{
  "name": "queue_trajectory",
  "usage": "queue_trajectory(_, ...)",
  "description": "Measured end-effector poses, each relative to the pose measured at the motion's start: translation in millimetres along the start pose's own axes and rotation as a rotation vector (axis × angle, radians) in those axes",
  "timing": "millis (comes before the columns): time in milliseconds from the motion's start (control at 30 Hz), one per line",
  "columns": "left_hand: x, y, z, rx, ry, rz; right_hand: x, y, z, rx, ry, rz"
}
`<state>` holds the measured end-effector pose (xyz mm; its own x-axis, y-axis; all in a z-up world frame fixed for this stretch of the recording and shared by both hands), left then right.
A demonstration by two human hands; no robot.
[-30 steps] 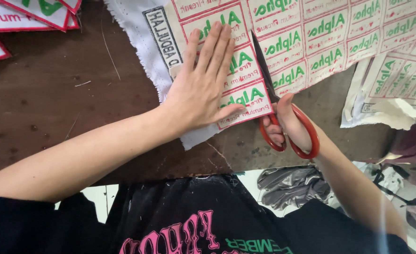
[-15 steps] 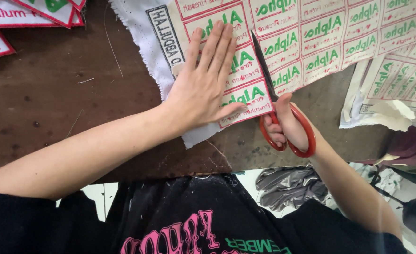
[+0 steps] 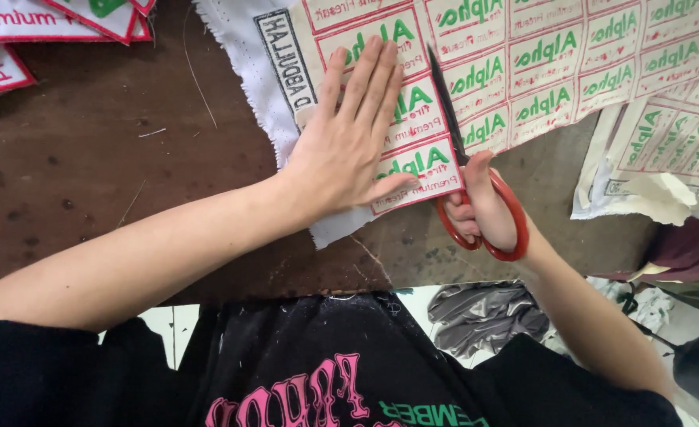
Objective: Cutting sheets of printed fabric labels into individual pieces using scissors
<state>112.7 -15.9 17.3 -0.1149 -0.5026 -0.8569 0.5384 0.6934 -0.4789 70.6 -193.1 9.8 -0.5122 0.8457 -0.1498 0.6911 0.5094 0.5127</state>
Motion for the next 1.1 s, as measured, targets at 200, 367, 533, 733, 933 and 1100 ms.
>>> queue_trajectory(200, -9.2, 5.2, 10.9, -0.006, -0.035, -0.002, -1.4, -9.3, 0.2, -0.038, -0.002, 0.001)
queue_trajectory(367, -69.0, 56.2, 49.6, -0.253, -0.032, -0.077, -8.4, -14.3, -14.8, -0.354, -0.101, 0.066)
queue_trajectory(533, -108.4, 84.3, 79.3, -0.266, 0.180, -0.574, -4.2, -23.5, -26.7, -0.388, -0.182, 0.129)
queue_trajectory(733, -111.4, 63.8, 87.0, -0.014, 0.341, -0.929, 7.2, -8.0, -26.4, -0.542, -0.046, 0.106)
queue_trajectory(933, -134.6, 47.1, 85.6, 0.073, 0.311, -0.798, 19.0, 50.4, -46.8, -0.689, 0.021, -0.084)
queue_trajectory(1100, -131.1, 56.2, 81.9, -0.036, 0.403, -0.868, 33.1, 70.5, -47.7, -0.698, 0.139, -0.016)
Point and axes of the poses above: each hand's wrist, its own z-axis towards the middle knuckle, its own x-axis out of the palm, y = z × x, the point moved 9 cm from there along z, towards the middle knuckle
